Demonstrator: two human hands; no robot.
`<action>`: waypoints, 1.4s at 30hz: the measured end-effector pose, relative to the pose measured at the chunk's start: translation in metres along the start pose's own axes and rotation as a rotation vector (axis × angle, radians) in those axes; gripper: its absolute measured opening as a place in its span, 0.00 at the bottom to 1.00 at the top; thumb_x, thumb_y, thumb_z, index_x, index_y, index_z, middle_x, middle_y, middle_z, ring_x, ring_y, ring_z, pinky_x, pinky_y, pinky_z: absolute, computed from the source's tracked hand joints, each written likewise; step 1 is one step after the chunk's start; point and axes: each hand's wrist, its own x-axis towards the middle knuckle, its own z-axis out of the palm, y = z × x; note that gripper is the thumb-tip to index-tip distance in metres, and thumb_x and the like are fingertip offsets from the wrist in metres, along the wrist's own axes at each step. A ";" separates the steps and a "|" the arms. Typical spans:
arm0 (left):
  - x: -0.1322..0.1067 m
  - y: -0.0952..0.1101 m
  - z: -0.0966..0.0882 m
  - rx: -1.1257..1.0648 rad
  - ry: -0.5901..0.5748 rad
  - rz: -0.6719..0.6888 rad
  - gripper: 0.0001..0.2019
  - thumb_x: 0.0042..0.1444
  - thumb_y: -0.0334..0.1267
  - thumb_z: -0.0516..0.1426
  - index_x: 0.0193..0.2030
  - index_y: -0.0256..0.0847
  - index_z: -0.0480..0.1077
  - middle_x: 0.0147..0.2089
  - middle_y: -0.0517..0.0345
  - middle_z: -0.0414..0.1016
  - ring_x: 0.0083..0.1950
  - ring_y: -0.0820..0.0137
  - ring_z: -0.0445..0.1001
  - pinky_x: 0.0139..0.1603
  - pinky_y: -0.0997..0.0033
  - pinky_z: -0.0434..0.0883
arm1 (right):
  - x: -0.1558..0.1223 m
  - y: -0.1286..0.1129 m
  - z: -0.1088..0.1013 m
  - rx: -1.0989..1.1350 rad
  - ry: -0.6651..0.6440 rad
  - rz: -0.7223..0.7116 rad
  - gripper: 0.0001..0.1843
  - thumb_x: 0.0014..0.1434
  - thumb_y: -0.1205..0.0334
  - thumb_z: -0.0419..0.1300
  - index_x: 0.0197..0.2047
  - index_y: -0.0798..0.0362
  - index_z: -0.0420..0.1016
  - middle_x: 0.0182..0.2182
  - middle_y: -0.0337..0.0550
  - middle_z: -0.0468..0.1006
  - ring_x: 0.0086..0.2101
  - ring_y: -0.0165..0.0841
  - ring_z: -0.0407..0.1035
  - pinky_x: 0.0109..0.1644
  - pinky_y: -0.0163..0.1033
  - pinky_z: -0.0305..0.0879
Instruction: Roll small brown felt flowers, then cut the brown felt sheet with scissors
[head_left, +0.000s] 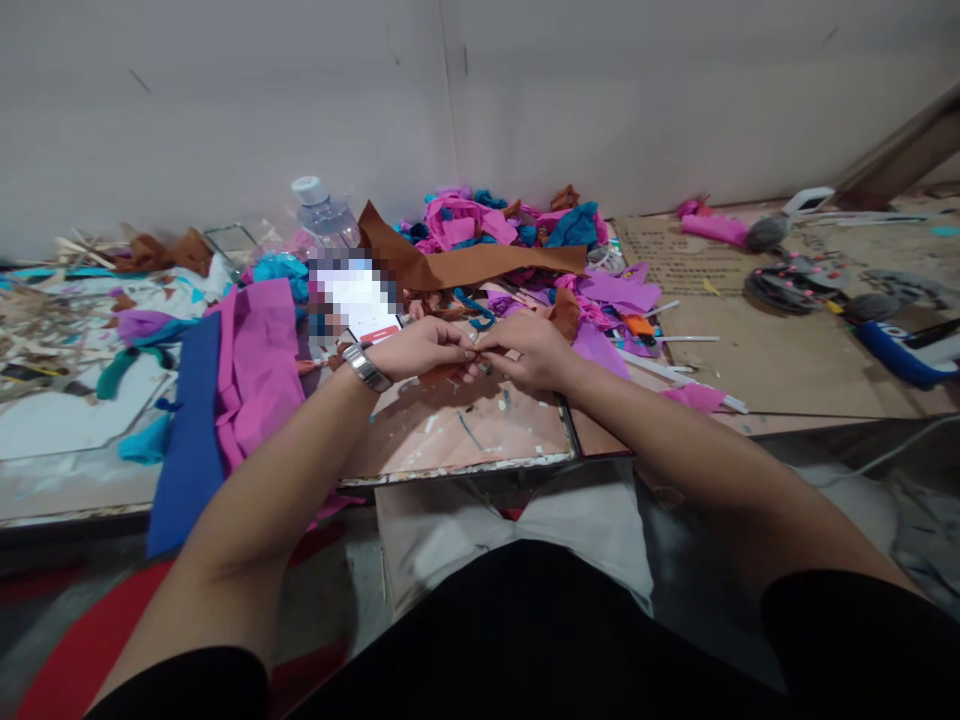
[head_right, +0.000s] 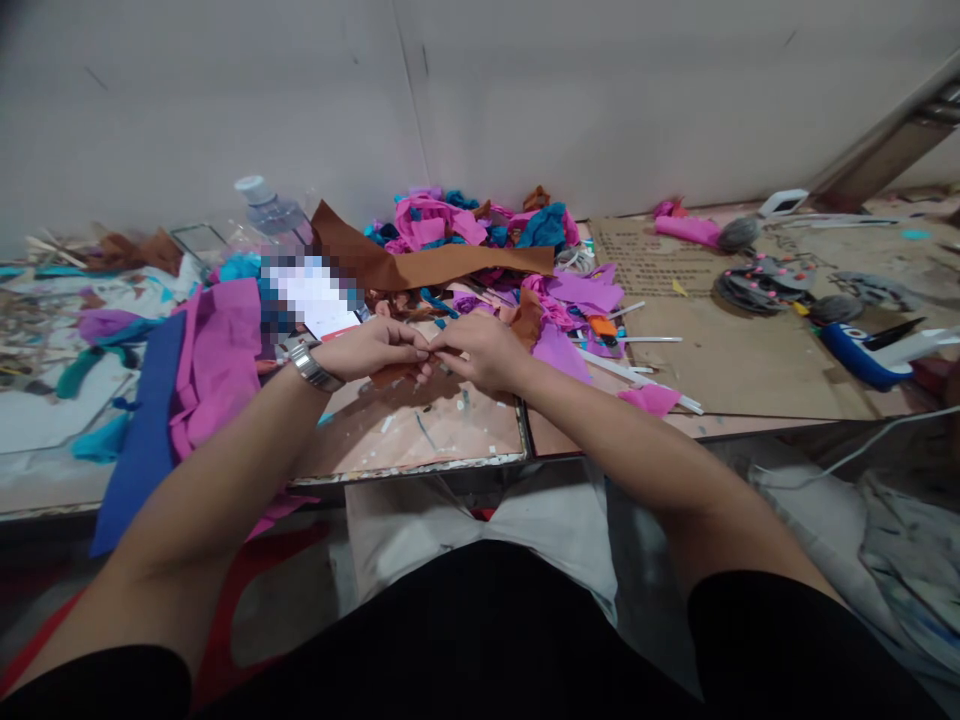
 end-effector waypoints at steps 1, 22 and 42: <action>0.000 0.000 0.000 0.000 0.008 0.001 0.19 0.56 0.56 0.71 0.38 0.40 0.84 0.37 0.47 0.88 0.38 0.61 0.88 0.43 0.61 0.85 | 0.000 0.000 0.000 0.005 0.003 -0.003 0.10 0.72 0.60 0.61 0.49 0.47 0.85 0.46 0.46 0.90 0.48 0.43 0.82 0.55 0.50 0.67; 0.003 -0.004 0.001 0.009 0.017 0.053 0.22 0.59 0.60 0.68 0.35 0.40 0.83 0.34 0.49 0.87 0.33 0.63 0.85 0.38 0.64 0.83 | 0.000 -0.004 0.000 -0.033 0.014 0.031 0.07 0.72 0.61 0.63 0.47 0.48 0.85 0.44 0.44 0.90 0.45 0.42 0.81 0.54 0.49 0.63; 0.001 -0.001 0.011 1.108 0.265 0.353 0.16 0.71 0.43 0.56 0.38 0.41 0.82 0.31 0.52 0.83 0.31 0.65 0.76 0.34 0.65 0.58 | 0.001 0.011 0.011 0.259 0.121 0.253 0.02 0.59 0.62 0.72 0.34 0.48 0.88 0.46 0.46 0.85 0.50 0.45 0.77 0.61 0.57 0.69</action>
